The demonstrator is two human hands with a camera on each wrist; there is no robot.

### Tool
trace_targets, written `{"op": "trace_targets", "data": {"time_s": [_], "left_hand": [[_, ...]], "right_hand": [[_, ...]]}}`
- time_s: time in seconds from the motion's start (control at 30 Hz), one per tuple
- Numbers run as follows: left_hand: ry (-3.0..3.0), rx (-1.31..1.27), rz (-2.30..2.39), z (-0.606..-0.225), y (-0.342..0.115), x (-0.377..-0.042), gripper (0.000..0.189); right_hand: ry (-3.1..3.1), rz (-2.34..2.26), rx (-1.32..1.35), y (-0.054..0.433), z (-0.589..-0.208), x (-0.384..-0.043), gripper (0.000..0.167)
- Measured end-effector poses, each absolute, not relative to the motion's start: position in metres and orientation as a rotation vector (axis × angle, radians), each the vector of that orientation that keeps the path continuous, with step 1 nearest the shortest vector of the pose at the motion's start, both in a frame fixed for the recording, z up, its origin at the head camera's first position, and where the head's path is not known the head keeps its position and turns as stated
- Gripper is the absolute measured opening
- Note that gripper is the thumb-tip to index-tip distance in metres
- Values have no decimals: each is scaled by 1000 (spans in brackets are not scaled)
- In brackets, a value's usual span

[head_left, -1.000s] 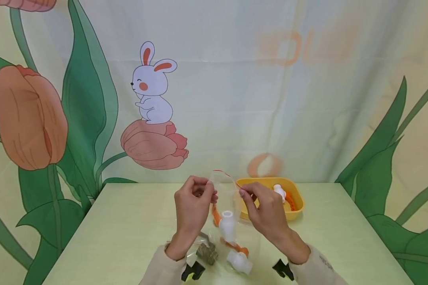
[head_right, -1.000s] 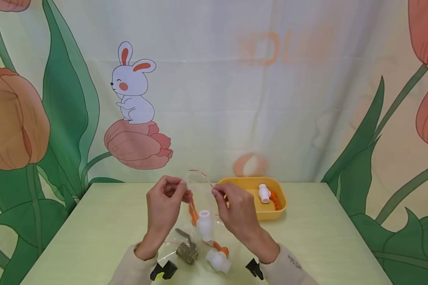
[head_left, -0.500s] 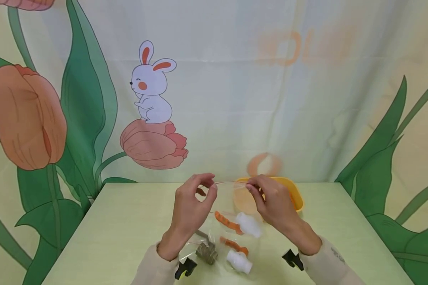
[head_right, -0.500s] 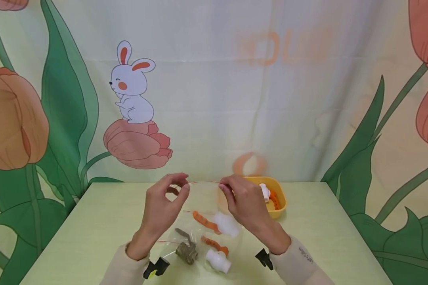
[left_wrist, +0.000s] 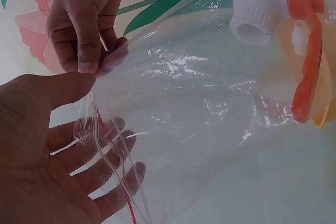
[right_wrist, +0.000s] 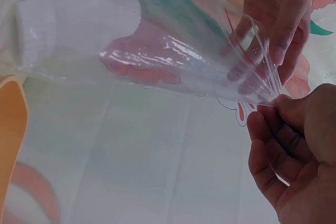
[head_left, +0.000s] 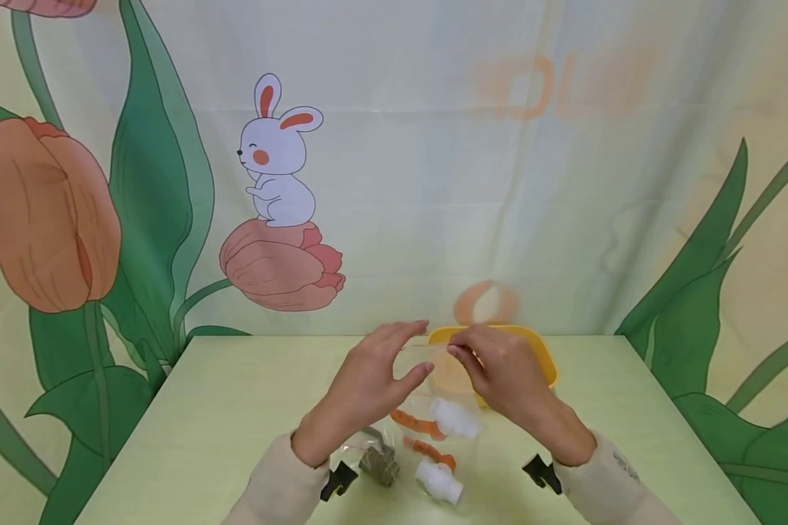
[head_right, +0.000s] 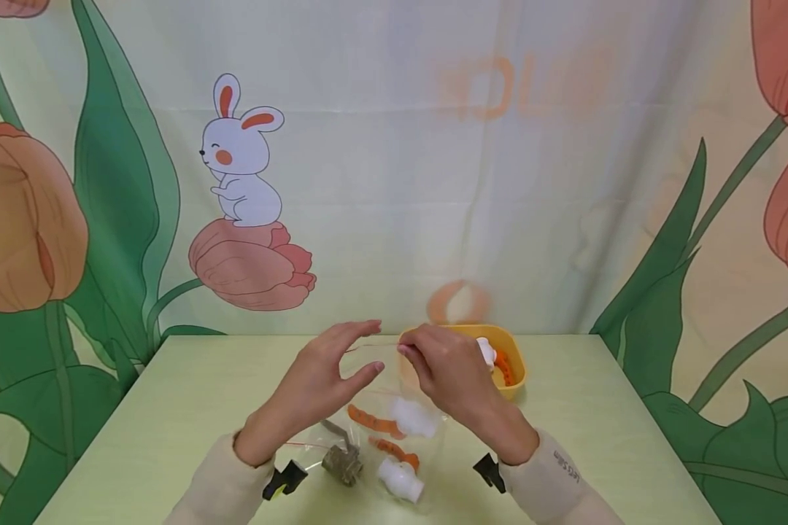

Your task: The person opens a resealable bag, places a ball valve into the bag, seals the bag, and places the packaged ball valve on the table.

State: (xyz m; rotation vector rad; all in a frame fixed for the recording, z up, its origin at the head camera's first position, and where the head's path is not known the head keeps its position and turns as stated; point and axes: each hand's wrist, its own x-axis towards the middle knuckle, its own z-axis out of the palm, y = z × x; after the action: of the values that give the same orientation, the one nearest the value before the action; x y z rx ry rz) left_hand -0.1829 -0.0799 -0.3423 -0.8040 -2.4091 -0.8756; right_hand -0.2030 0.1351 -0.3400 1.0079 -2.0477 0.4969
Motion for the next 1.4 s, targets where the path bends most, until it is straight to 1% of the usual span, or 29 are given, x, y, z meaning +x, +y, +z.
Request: {"op": "trace_targets", "data": {"time_s": [0.13,0.27,0.6,0.83,0.9,1.03,1.1,1.27,1.4], "left_hand": [[-2423,-816,-854,-342,-76,-183,31],[-2398,-821,-830,-342,-73,-183,21],[-2313,-875,-776,-345,-70,-187,6],[-2301,-905,-757,-347,-69,-188,5],[-2304,-908,-772,-348,-69,-188,5],[-2314,-908,-813,-349,-69,-189,5],[-2316,-908,-836,-349,-69,-189,5],[-2315,-939,-920,-350,-71,-191,5],[-2310,-984,-1047,-352,-74,-193,7]], "right_hand": [[-2044,500,1019,134,-342,-203,46],[-2041,514,1025,135,-344,-203,46],[-2051,536,1019,136,-347,-202,45],[-2086,553,1011,136,-347,-201,45],[-2097,577,1012,136,-347,-200,40],[-2144,649,1010,135,-348,-199,16],[-2168,682,1010,135,-349,-199,8],[-2205,738,1013,135,-351,-200,5],[-2196,758,1022,137,-352,-201,8]]}}
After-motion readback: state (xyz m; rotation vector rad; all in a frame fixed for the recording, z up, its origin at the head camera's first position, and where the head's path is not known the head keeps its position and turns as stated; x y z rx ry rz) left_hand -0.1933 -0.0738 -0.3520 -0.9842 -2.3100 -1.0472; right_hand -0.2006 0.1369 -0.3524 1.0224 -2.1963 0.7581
